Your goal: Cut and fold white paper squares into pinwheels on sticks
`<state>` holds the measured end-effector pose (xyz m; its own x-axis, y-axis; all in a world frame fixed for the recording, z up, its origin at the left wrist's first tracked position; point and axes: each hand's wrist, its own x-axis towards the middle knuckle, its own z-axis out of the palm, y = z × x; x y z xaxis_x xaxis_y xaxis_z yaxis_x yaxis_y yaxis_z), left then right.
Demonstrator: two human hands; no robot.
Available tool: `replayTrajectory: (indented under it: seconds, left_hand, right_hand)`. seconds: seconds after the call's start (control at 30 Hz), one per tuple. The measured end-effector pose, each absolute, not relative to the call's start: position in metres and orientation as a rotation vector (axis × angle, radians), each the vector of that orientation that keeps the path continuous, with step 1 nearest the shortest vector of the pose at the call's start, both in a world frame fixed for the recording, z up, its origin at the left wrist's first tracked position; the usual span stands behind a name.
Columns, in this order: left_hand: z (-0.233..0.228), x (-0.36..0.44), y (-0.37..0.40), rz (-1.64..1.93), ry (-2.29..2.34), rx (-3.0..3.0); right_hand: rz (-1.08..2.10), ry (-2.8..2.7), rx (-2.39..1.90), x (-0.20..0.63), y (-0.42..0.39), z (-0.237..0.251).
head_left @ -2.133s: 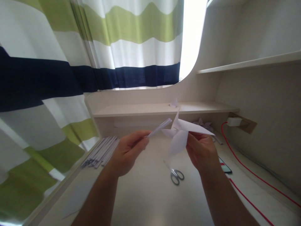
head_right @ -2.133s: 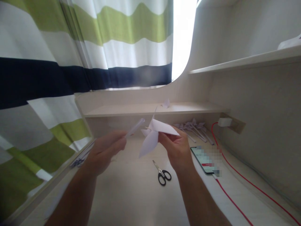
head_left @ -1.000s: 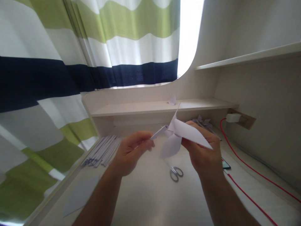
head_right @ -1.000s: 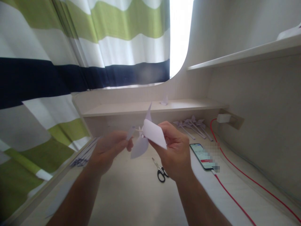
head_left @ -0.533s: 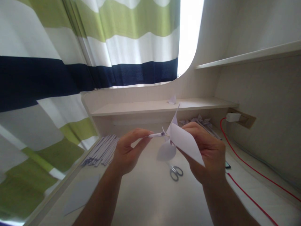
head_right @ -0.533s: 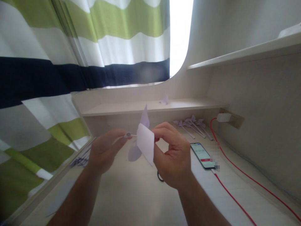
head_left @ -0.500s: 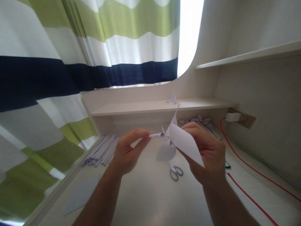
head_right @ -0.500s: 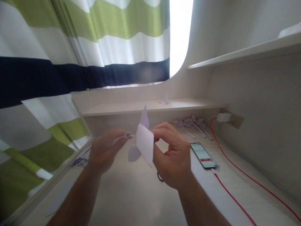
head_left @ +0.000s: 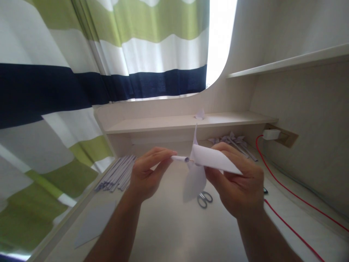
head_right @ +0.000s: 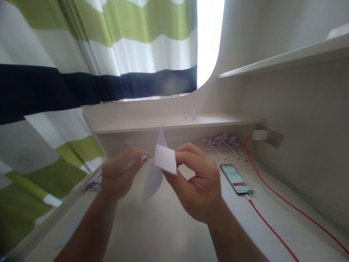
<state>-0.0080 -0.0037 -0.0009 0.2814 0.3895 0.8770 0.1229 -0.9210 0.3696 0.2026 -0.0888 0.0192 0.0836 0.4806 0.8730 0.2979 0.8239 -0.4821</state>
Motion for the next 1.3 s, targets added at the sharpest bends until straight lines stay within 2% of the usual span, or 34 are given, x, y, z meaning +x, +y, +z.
replayTrajectory:
  seconds: [0.93,1.3]
  left_hand:
    - [-0.001,-0.008,-0.001,1.64,0.57,2.42]
    - [-0.009,0.003,0.006,1.453,0.716,2.206]
  right_hand:
    - [0.144,-1.531,-0.656,0.205,-0.082,0.016]
    - [0.039,-1.495,-0.858,0.21,-0.068,0.017]
